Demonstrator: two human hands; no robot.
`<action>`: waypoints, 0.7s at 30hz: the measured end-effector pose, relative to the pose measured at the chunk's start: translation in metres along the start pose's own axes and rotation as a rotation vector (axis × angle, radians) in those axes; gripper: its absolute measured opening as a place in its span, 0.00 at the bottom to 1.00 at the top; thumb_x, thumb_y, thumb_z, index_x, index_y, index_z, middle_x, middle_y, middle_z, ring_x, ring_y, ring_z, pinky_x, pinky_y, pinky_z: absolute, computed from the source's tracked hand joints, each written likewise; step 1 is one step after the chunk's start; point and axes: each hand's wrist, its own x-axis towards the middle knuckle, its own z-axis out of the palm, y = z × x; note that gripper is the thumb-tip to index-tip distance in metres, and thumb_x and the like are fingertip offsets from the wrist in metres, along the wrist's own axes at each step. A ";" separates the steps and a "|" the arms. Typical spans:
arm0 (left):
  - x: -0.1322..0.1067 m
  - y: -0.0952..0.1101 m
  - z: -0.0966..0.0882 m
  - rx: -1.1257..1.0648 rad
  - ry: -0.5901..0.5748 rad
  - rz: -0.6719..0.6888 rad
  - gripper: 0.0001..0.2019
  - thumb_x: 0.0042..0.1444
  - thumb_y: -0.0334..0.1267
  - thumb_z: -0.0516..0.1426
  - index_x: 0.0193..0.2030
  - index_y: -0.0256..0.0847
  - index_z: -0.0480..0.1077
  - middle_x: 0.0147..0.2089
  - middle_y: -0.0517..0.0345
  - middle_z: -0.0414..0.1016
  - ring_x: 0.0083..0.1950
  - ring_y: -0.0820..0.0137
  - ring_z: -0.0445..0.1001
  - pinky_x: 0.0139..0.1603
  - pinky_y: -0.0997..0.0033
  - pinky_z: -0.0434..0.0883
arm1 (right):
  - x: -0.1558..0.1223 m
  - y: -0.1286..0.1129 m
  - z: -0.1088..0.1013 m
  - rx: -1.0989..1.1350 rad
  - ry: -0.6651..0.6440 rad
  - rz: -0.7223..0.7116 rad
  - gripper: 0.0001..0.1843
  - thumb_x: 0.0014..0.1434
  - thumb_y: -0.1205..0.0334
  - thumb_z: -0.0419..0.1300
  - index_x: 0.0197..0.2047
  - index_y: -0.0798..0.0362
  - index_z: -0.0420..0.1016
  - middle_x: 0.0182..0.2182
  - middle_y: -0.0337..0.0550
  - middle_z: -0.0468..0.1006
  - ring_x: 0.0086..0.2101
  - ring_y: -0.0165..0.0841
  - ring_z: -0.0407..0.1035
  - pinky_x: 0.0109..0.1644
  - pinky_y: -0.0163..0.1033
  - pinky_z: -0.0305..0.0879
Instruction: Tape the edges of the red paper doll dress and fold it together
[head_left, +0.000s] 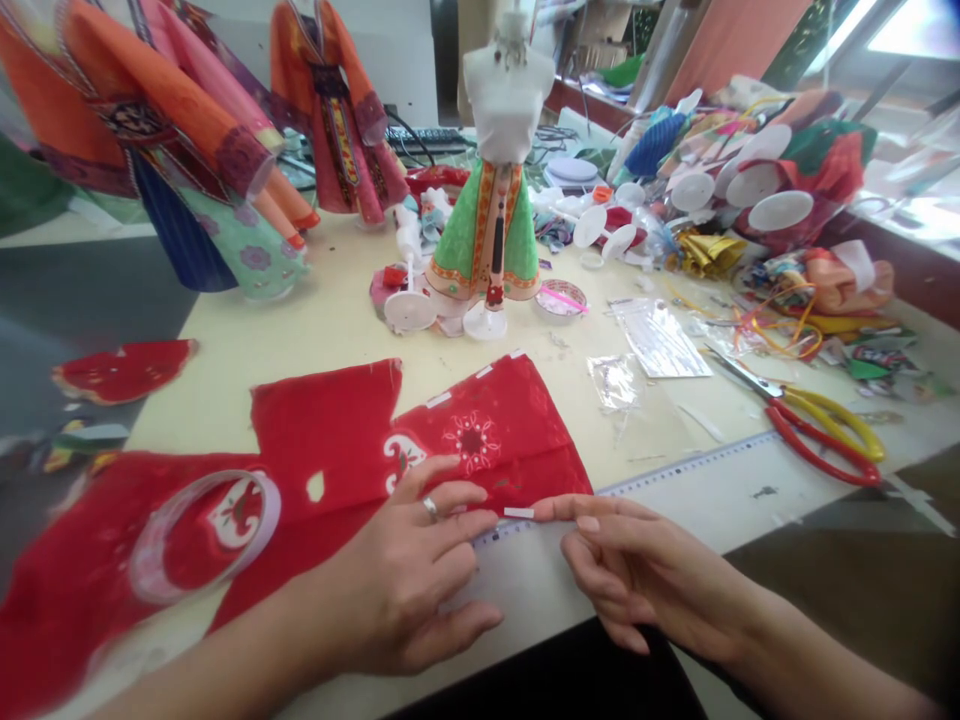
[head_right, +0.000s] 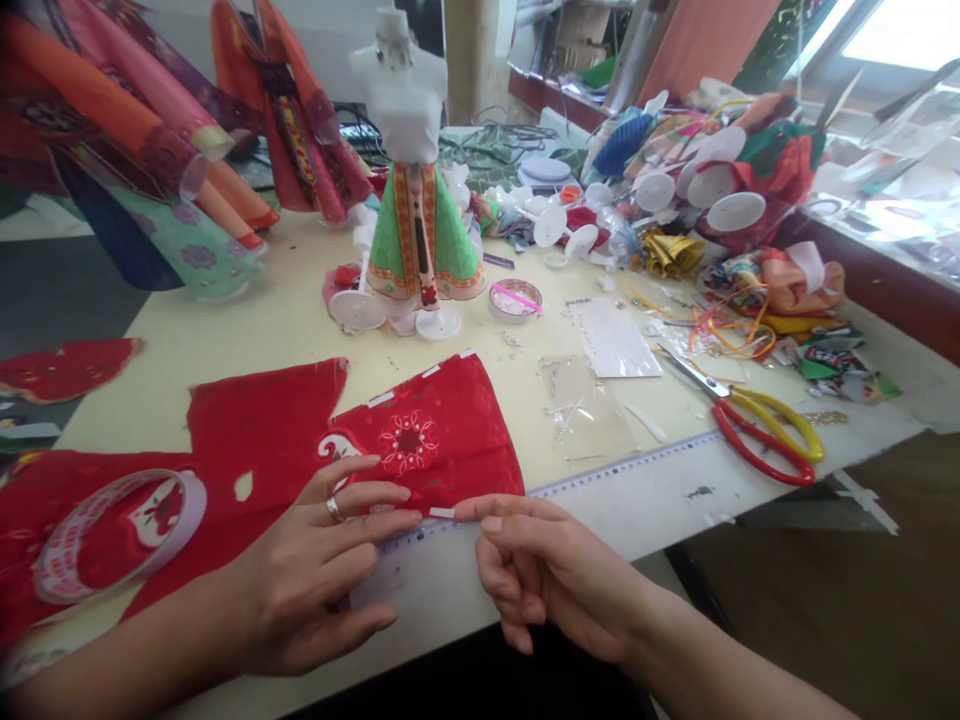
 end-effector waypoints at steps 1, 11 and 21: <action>0.000 0.000 0.000 -0.002 0.000 0.001 0.10 0.53 0.40 0.58 0.26 0.39 0.64 0.44 0.51 0.78 0.49 0.58 0.71 0.61 0.47 0.56 | 0.000 0.000 0.000 -0.004 -0.001 0.002 0.12 0.60 0.63 0.54 0.47 0.54 0.70 0.16 0.30 0.63 0.13 0.20 0.47 0.17 0.27 0.59; 0.000 0.002 -0.001 0.011 -0.004 -0.009 0.09 0.54 0.39 0.58 0.27 0.37 0.66 0.43 0.50 0.79 0.48 0.58 0.72 0.61 0.47 0.55 | 0.001 0.001 -0.001 -0.016 0.014 0.013 0.12 0.60 0.63 0.55 0.47 0.54 0.70 0.17 0.30 0.63 0.13 0.20 0.48 0.17 0.27 0.60; 0.000 0.002 0.001 0.004 -0.005 -0.011 0.09 0.55 0.40 0.57 0.28 0.38 0.68 0.43 0.49 0.79 0.48 0.58 0.72 0.62 0.46 0.55 | 0.003 0.002 -0.001 -0.032 0.032 0.017 0.12 0.59 0.63 0.55 0.46 0.53 0.70 0.17 0.30 0.64 0.13 0.19 0.49 0.17 0.27 0.61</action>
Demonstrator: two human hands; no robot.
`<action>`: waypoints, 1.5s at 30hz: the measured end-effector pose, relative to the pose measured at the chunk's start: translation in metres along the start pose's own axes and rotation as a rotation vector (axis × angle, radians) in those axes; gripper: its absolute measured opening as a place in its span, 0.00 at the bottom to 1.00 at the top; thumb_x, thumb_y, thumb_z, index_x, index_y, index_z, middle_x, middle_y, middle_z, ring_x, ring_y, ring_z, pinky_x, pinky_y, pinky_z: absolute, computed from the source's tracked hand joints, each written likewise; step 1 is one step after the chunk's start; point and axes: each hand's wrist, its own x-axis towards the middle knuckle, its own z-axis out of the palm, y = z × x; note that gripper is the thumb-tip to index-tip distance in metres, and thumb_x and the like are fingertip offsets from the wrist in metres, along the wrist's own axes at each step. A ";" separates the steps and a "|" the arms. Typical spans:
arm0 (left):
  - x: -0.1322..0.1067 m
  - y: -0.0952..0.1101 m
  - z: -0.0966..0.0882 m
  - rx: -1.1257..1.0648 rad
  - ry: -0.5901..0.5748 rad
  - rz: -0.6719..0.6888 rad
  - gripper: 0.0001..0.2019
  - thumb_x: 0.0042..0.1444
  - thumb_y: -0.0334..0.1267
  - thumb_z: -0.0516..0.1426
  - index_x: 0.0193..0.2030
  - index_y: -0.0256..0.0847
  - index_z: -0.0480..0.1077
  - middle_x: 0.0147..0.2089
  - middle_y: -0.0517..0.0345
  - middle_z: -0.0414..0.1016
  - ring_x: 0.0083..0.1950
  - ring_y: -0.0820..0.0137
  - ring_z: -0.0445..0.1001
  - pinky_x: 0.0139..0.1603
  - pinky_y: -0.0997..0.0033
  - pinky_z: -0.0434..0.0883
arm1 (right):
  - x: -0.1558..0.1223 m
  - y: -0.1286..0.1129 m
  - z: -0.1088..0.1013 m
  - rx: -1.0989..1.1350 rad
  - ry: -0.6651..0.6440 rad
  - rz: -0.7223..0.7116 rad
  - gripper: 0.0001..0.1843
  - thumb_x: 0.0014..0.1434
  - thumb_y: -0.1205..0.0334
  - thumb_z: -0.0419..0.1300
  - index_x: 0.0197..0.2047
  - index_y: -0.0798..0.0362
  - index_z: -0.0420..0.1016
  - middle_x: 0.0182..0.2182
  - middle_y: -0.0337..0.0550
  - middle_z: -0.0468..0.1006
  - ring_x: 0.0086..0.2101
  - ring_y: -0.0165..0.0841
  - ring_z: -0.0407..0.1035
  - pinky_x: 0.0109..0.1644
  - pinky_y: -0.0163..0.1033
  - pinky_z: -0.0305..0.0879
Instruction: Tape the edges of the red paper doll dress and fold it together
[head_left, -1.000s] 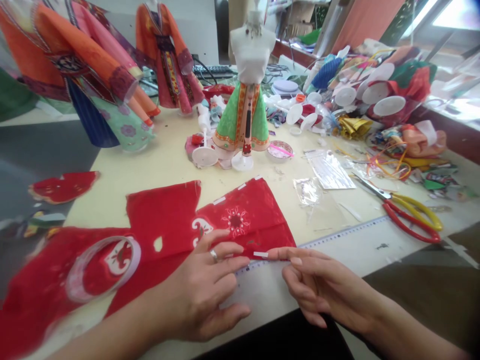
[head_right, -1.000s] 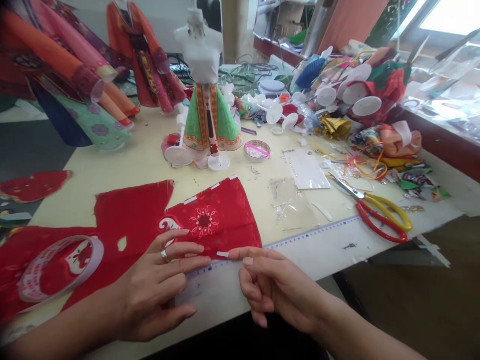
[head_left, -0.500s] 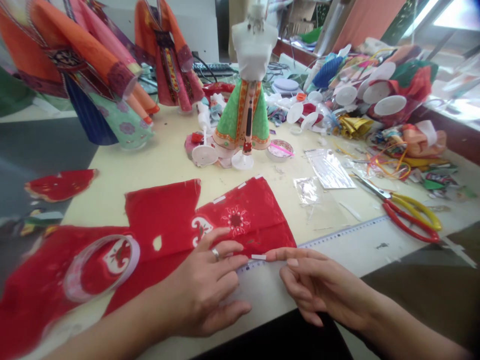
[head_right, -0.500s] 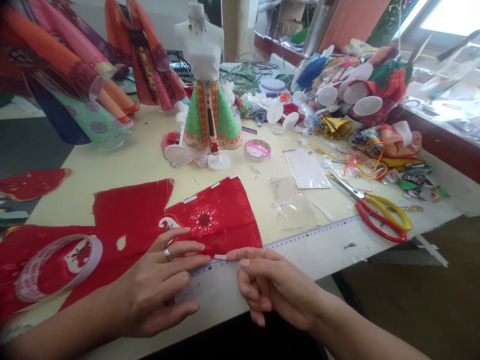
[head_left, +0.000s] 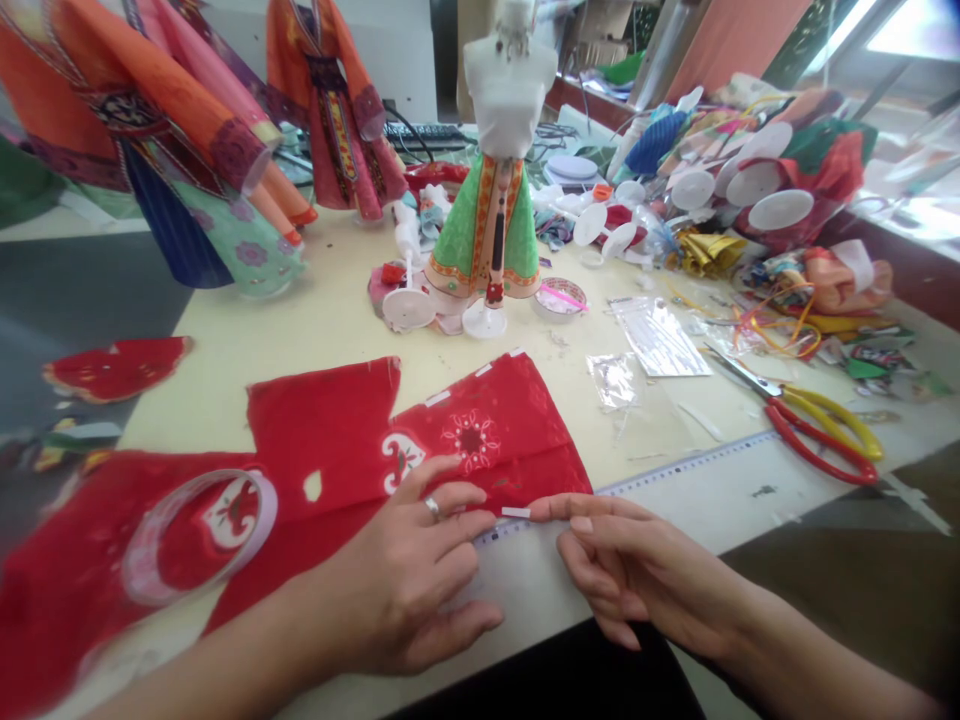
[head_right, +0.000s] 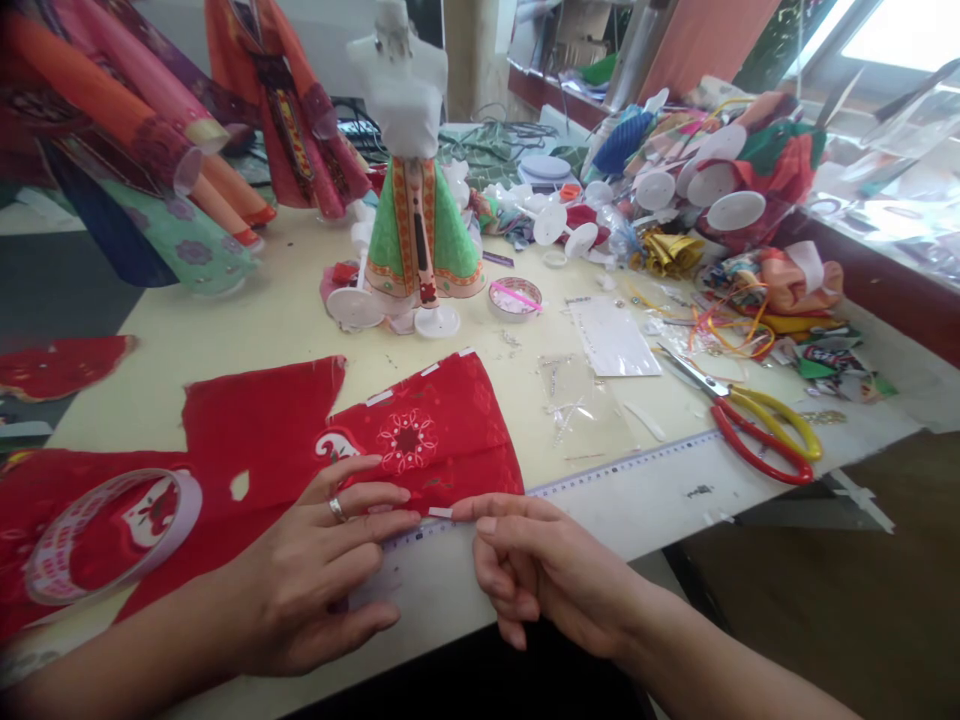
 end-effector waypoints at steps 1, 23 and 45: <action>0.000 0.000 0.000 -0.001 -0.001 0.000 0.09 0.55 0.40 0.57 0.28 0.37 0.68 0.42 0.49 0.79 0.48 0.58 0.72 0.62 0.47 0.55 | 0.000 0.000 0.000 0.001 -0.001 0.000 0.12 0.59 0.63 0.55 0.47 0.53 0.70 0.17 0.30 0.64 0.13 0.19 0.49 0.17 0.27 0.61; 0.001 0.000 0.000 -0.004 -0.017 -0.013 0.09 0.55 0.40 0.57 0.29 0.37 0.68 0.42 0.49 0.78 0.49 0.58 0.72 0.63 0.48 0.54 | 0.000 0.001 0.000 -0.007 0.021 -0.008 0.11 0.59 0.61 0.58 0.46 0.52 0.70 0.18 0.30 0.64 0.13 0.19 0.49 0.17 0.28 0.61; 0.005 -0.001 0.001 0.040 -0.125 0.034 0.14 0.57 0.42 0.56 0.44 0.33 0.70 0.49 0.47 0.77 0.51 0.56 0.70 0.60 0.47 0.55 | 0.000 0.001 -0.002 -0.011 0.003 -0.018 0.10 0.60 0.63 0.55 0.45 0.54 0.69 0.18 0.31 0.65 0.14 0.19 0.50 0.17 0.27 0.61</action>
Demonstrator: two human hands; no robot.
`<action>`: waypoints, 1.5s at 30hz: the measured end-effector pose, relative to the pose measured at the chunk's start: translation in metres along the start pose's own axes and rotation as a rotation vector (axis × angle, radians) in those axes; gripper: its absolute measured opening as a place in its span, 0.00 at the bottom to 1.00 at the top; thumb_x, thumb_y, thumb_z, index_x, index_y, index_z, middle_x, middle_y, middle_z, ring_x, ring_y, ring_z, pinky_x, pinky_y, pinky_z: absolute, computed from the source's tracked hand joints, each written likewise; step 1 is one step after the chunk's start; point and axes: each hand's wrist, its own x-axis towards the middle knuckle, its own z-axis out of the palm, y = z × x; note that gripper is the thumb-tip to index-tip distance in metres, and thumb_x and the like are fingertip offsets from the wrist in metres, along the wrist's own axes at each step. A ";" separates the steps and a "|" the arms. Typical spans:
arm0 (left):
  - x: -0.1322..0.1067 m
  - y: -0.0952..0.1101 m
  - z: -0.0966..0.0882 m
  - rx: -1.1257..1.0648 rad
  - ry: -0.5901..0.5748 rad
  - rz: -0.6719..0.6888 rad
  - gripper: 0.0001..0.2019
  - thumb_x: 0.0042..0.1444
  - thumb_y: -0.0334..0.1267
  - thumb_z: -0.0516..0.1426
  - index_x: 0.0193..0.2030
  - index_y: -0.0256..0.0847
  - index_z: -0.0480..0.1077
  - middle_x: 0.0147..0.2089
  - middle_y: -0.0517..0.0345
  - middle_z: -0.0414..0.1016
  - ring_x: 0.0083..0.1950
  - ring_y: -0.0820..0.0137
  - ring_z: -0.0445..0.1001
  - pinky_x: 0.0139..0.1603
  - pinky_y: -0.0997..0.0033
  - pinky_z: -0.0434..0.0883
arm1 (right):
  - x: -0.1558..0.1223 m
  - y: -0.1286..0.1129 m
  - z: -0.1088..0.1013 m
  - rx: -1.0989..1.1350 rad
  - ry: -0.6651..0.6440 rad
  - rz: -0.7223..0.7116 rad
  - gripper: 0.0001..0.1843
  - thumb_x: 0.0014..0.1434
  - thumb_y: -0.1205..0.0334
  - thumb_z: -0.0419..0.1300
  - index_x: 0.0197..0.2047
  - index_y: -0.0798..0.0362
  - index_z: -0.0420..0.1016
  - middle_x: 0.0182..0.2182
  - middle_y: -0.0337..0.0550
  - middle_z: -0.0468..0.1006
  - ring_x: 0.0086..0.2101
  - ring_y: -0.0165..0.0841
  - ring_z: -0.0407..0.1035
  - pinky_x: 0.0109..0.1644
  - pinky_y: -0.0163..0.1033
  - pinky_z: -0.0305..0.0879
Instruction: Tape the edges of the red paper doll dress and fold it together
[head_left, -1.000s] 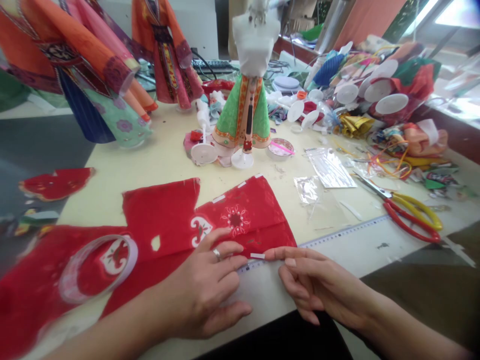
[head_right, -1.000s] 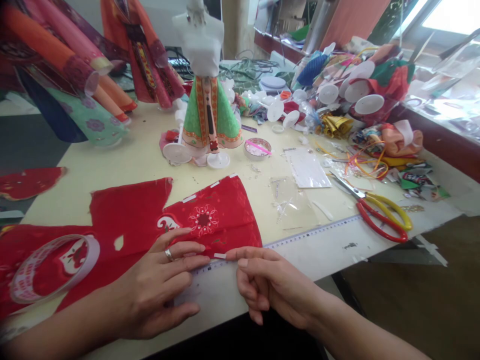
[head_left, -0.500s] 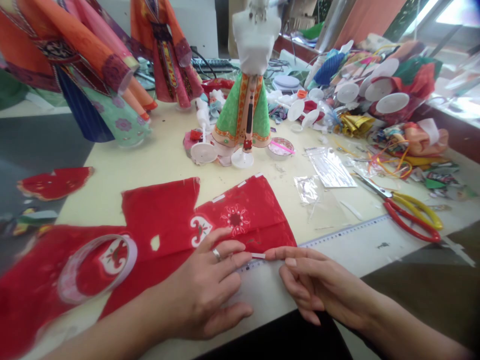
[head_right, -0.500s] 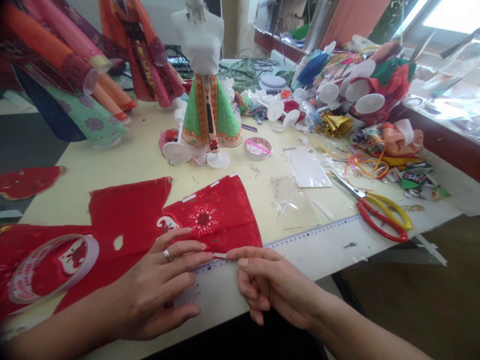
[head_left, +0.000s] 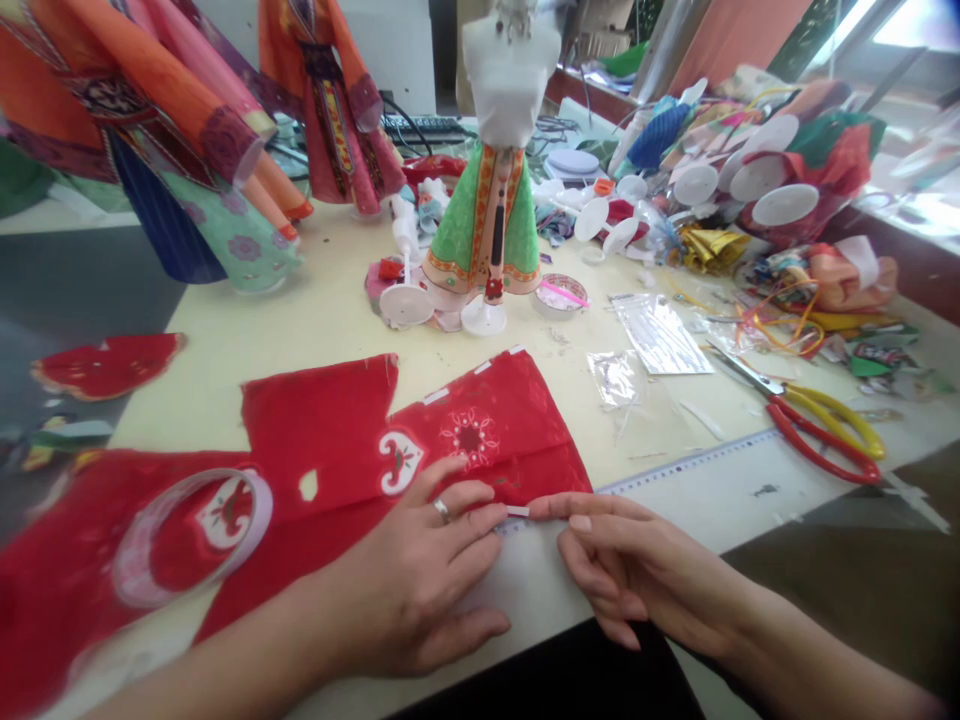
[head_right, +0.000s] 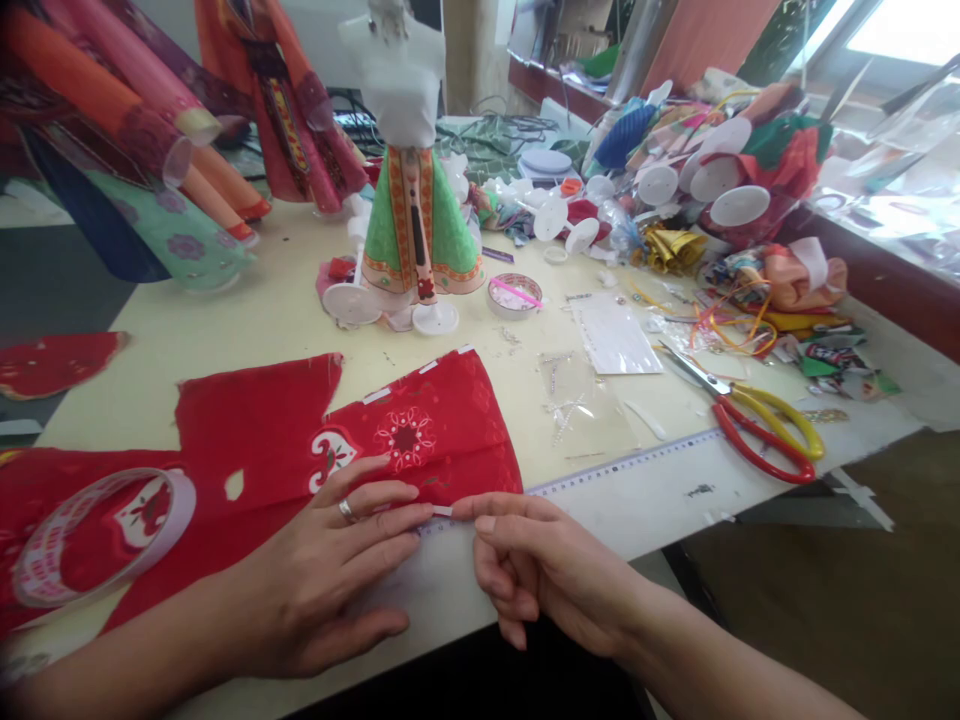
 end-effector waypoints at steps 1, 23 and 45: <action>0.000 0.000 0.000 0.008 0.000 0.001 0.15 0.57 0.42 0.55 0.45 0.33 0.70 0.49 0.47 0.77 0.50 0.56 0.70 0.60 0.48 0.56 | 0.000 0.000 0.000 -0.001 0.000 -0.002 0.10 0.60 0.63 0.55 0.45 0.54 0.70 0.18 0.31 0.64 0.14 0.19 0.50 0.17 0.27 0.61; -0.002 0.004 0.002 0.068 -0.017 -0.003 0.16 0.57 0.43 0.56 0.46 0.31 0.70 0.49 0.47 0.76 0.49 0.56 0.70 0.61 0.47 0.55 | -0.009 -0.005 -0.005 -0.018 0.007 -0.002 0.17 0.60 0.62 0.56 0.52 0.53 0.72 0.18 0.31 0.63 0.14 0.19 0.50 0.18 0.27 0.61; -0.002 0.004 0.004 0.062 -0.021 -0.008 0.17 0.57 0.43 0.56 0.46 0.31 0.70 0.48 0.47 0.76 0.49 0.56 0.70 0.61 0.46 0.56 | 0.006 0.010 -0.005 -2.040 0.283 -0.958 0.16 0.61 0.60 0.55 0.53 0.51 0.70 0.53 0.51 0.67 0.56 0.44 0.56 0.61 0.56 0.51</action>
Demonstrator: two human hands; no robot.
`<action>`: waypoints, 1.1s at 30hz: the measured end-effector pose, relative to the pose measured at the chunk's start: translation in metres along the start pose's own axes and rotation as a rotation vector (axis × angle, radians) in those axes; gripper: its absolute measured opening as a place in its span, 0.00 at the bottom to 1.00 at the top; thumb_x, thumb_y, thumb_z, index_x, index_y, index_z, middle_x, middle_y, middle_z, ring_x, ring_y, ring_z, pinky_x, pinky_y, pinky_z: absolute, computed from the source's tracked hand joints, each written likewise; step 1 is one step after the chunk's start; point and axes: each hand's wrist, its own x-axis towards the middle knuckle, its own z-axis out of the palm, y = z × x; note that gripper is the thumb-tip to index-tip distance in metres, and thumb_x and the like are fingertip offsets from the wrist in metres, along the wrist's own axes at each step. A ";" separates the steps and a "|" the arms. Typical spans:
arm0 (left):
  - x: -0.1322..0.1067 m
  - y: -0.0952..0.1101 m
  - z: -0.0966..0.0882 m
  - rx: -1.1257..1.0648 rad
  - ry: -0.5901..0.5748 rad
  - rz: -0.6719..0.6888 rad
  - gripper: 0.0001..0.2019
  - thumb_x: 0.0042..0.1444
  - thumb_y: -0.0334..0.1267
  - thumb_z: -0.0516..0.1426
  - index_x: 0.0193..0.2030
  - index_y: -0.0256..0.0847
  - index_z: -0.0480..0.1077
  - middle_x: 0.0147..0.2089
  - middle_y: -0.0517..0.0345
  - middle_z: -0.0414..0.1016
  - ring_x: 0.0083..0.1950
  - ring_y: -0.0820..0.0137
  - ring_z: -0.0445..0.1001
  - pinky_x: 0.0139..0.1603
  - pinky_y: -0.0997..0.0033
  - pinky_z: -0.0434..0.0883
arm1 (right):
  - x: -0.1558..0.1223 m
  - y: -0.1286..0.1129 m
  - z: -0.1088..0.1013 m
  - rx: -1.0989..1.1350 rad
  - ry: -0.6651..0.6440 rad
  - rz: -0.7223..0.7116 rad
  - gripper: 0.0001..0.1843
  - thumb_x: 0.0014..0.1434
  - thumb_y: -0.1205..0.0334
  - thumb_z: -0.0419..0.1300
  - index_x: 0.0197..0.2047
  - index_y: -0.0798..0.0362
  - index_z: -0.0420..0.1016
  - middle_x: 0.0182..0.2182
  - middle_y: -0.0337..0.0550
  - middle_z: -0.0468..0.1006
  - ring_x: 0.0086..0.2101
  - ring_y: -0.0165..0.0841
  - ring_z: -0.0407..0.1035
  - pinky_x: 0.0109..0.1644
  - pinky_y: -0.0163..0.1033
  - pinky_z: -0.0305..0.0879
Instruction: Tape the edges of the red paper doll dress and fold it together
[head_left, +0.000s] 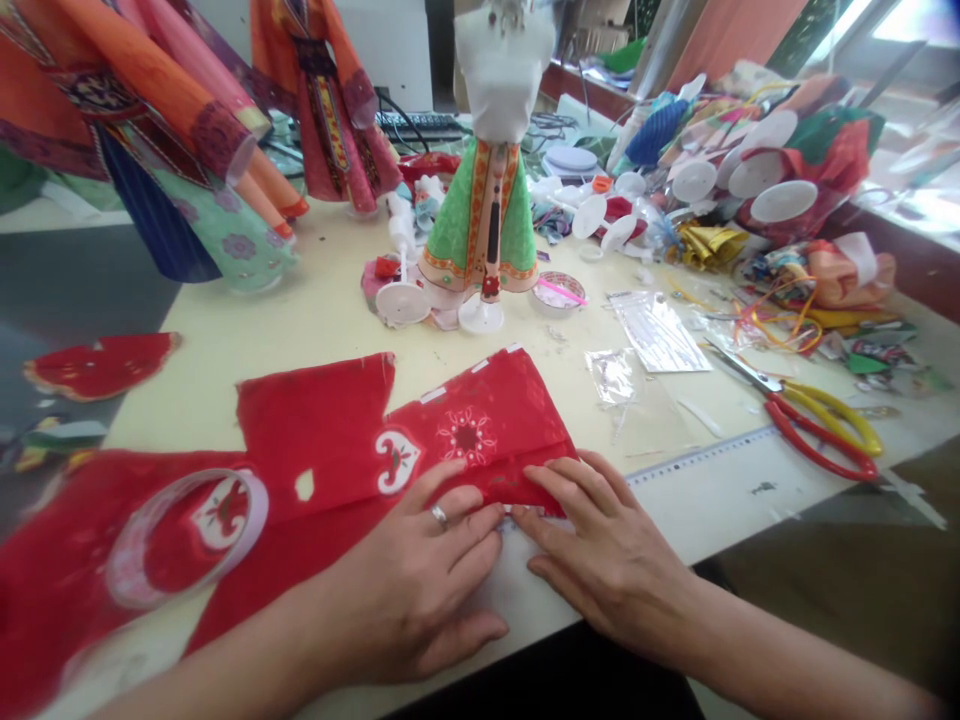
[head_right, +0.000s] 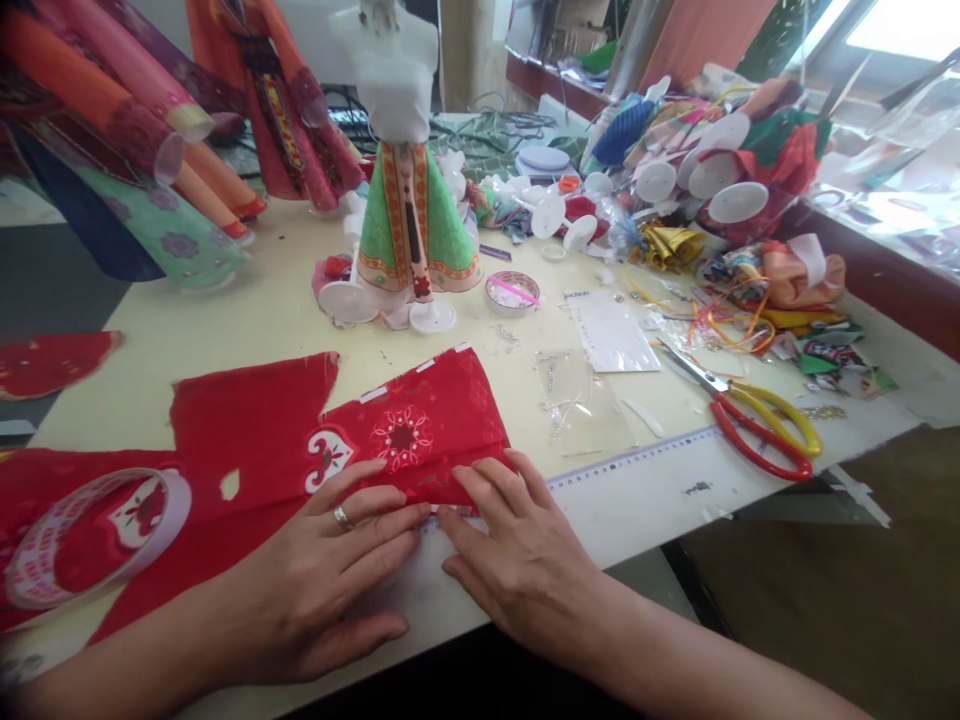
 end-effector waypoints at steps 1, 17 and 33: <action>0.000 0.000 0.000 0.002 -0.004 0.002 0.17 0.57 0.43 0.55 0.47 0.31 0.70 0.48 0.47 0.76 0.49 0.56 0.71 0.60 0.46 0.57 | 0.000 0.001 0.001 0.001 -0.005 0.001 0.16 0.61 0.60 0.55 0.52 0.51 0.70 0.53 0.50 0.67 0.56 0.43 0.56 0.62 0.56 0.50; 0.002 0.002 -0.003 0.021 -0.007 -0.010 0.15 0.57 0.43 0.55 0.44 0.33 0.70 0.48 0.47 0.77 0.47 0.57 0.71 0.60 0.47 0.57 | -0.001 0.003 -0.002 -0.041 0.024 -0.020 0.10 0.61 0.67 0.53 0.45 0.53 0.72 0.48 0.49 0.69 0.54 0.42 0.57 0.62 0.53 0.48; 0.005 0.006 -0.001 0.013 0.022 -0.012 0.22 0.54 0.40 0.57 0.55 0.37 0.65 0.49 0.49 0.76 0.54 0.57 0.68 0.63 0.48 0.54 | -0.002 0.000 -0.004 0.006 0.078 0.007 0.10 0.61 0.64 0.52 0.43 0.52 0.73 0.45 0.50 0.70 0.52 0.41 0.57 0.60 0.52 0.52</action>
